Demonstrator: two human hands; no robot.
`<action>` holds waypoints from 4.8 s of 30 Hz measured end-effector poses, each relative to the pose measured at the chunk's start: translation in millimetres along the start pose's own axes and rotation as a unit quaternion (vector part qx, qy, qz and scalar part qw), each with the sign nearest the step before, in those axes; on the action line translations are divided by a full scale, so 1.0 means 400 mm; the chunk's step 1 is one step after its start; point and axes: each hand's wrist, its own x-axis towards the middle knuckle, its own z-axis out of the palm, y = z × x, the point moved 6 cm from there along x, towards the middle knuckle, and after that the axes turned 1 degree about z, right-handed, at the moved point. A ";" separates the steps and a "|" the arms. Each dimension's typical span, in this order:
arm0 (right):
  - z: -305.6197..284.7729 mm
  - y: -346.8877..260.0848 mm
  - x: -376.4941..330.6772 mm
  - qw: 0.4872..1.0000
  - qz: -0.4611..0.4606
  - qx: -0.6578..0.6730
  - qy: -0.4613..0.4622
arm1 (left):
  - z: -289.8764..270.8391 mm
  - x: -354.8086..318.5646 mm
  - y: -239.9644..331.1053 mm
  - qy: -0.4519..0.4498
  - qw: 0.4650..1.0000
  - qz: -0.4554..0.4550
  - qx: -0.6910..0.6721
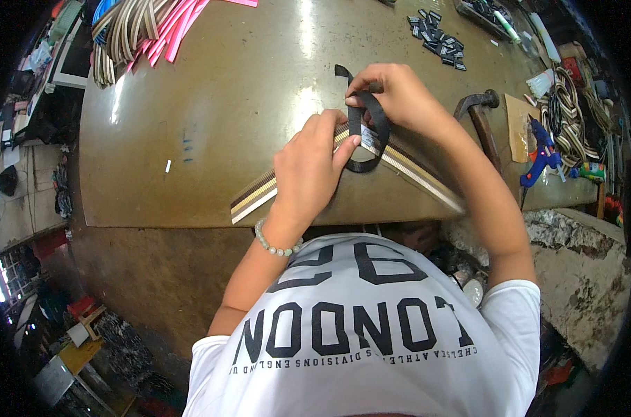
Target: The person attaches a black fabric tab to a zipper using a hot glue gun, then sorts and bundles multiple zippers by color. They use a rubber band to secure a bundle of pink zippers and later cut a rubber band from a bundle of beige zippers with scissors.
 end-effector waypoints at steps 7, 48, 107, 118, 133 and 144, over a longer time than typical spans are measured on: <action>-0.096 -0.040 0.083 0.948 -0.123 -0.181 0.229 | 0.018 -0.013 0.035 -0.012 0.987 0.079 0.140; 0.022 -0.054 -0.264 0.977 0.103 -0.090 0.162 | 0.041 -0.072 0.005 0.015 0.989 0.035 0.142; -0.195 0.132 -0.486 0.783 0.197 -0.415 0.419 | -0.481 0.758 -0.559 0.076 0.883 -0.117 0.449; -0.193 0.130 -0.488 0.787 0.200 -0.410 0.416 | -0.406 0.715 -0.543 0.086 0.912 -0.075 0.394; -0.191 0.137 -0.495 0.786 0.194 -0.417 0.413 | -0.399 0.735 -0.587 0.028 0.941 -0.143 0.307; -0.189 0.130 -0.501 0.782 0.178 -0.414 0.430 | -0.403 0.664 -0.549 0.027 0.944 -0.121 0.305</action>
